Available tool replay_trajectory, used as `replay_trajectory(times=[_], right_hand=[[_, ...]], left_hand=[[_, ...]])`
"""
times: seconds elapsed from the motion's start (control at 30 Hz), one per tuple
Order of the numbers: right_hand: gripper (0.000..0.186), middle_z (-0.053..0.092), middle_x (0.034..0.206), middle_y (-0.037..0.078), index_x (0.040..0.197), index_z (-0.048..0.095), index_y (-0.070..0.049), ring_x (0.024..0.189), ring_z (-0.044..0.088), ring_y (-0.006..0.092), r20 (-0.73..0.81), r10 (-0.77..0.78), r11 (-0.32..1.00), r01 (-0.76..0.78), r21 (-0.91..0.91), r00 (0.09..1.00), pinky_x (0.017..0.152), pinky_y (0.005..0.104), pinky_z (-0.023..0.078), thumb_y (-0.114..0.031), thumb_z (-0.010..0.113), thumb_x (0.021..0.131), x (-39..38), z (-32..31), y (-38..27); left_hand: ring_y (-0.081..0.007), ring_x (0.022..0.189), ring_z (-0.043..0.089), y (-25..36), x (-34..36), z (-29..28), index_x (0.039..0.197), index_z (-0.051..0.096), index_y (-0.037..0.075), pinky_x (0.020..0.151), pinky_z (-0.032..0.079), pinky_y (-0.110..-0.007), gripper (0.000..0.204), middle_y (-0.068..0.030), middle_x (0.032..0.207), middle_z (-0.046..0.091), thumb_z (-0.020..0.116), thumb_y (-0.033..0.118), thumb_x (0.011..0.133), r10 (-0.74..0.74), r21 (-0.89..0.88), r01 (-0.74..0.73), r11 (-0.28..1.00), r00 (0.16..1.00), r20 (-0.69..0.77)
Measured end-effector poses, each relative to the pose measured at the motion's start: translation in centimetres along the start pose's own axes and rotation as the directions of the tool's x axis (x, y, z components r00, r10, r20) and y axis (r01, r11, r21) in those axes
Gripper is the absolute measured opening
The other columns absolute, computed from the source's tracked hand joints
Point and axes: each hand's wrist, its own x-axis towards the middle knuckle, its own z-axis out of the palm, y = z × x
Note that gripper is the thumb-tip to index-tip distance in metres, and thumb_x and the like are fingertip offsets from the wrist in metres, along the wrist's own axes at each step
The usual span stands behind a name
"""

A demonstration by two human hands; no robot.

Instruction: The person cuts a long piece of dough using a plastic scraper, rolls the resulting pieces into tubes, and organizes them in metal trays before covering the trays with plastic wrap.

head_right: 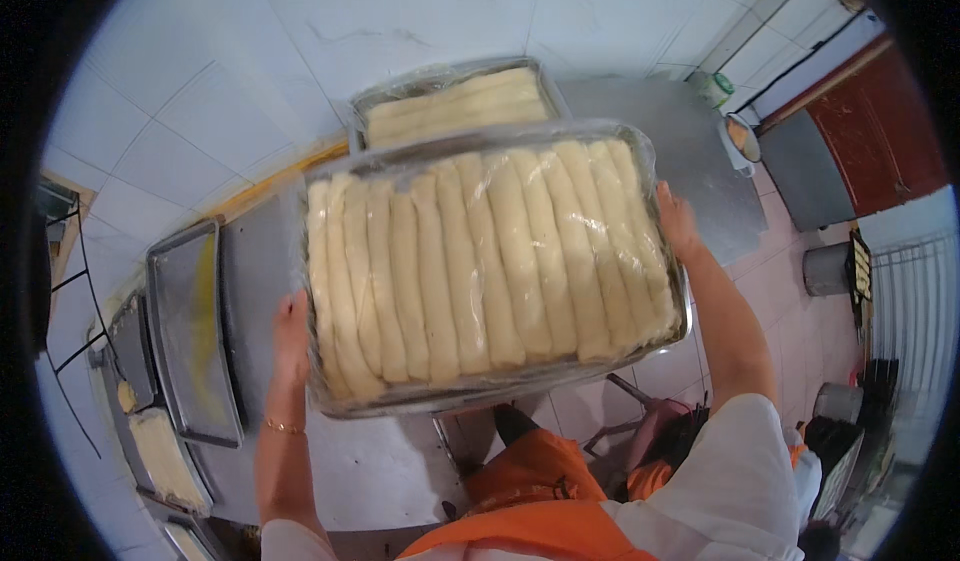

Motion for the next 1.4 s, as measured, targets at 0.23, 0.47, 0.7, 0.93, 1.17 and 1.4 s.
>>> replay_trajectory(times=[0.23, 0.47, 0.7, 0.93, 1.17, 1.4], right_hand=[[0.066, 0.064, 0.098, 0.034, 0.101, 0.069, 0.005, 0.100, 0.059, 0.0507, -0.036, -0.088, 0.899, 0.064, -0.434, 0.995, 0.087, 0.0513, 0.045, -0.050, 0.033, 0.104, 12.9, 0.8, 0.3], [0.063, 0.065, 0.102, 0.031, 0.107, 0.067, 0.001, 0.102, 0.059, 0.0497, -0.034, -0.143, 0.791, 0.094, -0.604, 0.989, 0.091, 0.0547, 0.044, -0.049, 0.028, 0.103, 17.8, 2.0, -0.4], [0.026, 0.065, 0.119, 0.018, 0.118, 0.065, -0.008, 0.106, 0.061, 0.0397, -0.139, -0.620, 0.666, 0.424, -0.613, 0.773, 0.093, 0.0448, 0.049, -0.017, 0.053, 0.097, 17.9, 4.0, -8.5], [0.043, 0.056, 0.136, 0.013, 0.140, 0.051, -0.016, 0.126, 0.050, 0.0321, 0.373, -0.804, 0.399, 0.886, -0.236, 0.462, 0.105, 0.0432, 0.041, -0.022, 0.054, 0.098, 12.5, 24.0, -20.7], [0.043, 0.056, 0.136, 0.012, 0.140, 0.053, -0.018, 0.127, 0.049, 0.0343, 0.363, -0.703, 0.513, 0.789, -0.338, 0.612, 0.103, 0.0464, 0.041, -0.024, 0.052, 0.097, 3.7, 26.5, -25.0], [0.024, 0.061, 0.099, 0.014, 0.112, 0.064, -0.007, 0.099, 0.058, 0.0348, 0.626, -0.677, 0.586, 0.798, 0.141, 0.386, 0.086, 0.0455, 0.048, -0.016, 0.064, 0.089, -12.8, 17.4, -20.6]], left_hand=[[-0.0135, 0.082, 0.047, 4.0, 10.1, 4.9, 0.095, 0.060, -0.002, 0.077, 0.043, -0.033, 0.038, -0.0034, 0.087, 0.059, 0.055, 0.035, 0.101, -0.008, -0.004, 0.008, 1.000, 0.999, -0.042], [-0.0200, 0.078, 0.052, 5.5, 11.7, 6.6, 0.096, 0.059, -0.004, 0.076, 0.045, -0.038, 0.042, -0.0158, 0.086, 0.064, 0.053, 0.037, 0.101, 0.101, 0.216, -0.074, 0.974, 0.988, -0.114], [-0.0416, 0.087, 0.058, 4.6, 11.9, 6.2, 0.097, 0.058, -0.006, 0.081, 0.046, -0.044, 0.046, -0.0284, 0.096, 0.062, 0.047, 0.038, 0.101, 0.106, 0.281, -0.077, 0.956, 0.991, -0.087], [-0.0503, 0.100, 0.057, 6.7, 11.9, 7.5, 0.106, 0.059, -0.010, 0.088, 0.045, -0.051, 0.057, -0.0347, 0.107, 0.060, 0.042, 0.043, 0.100, 0.137, 0.408, -0.086, 0.909, 0.986, -0.097], [-0.0441, 0.094, 0.060, 6.8, 9.7, 5.4, 0.107, 0.063, -0.004, 0.087, 0.047, -0.049, 0.038, -0.0267, 0.104, 0.063, 0.052, 0.032, 0.097, 0.458, 0.725, -0.194, 0.661, 0.869, -0.186], [-0.0330, 0.094, 0.060, 7.2, -3.2, 4.6, 0.098, 0.068, 0.003, 0.086, 0.045, -0.042, 0.016, -0.0133, 0.100, 0.065, 0.061, 0.016, 0.092, 0.612, 0.461, -0.702, 0.543, 0.707, 0.355]])
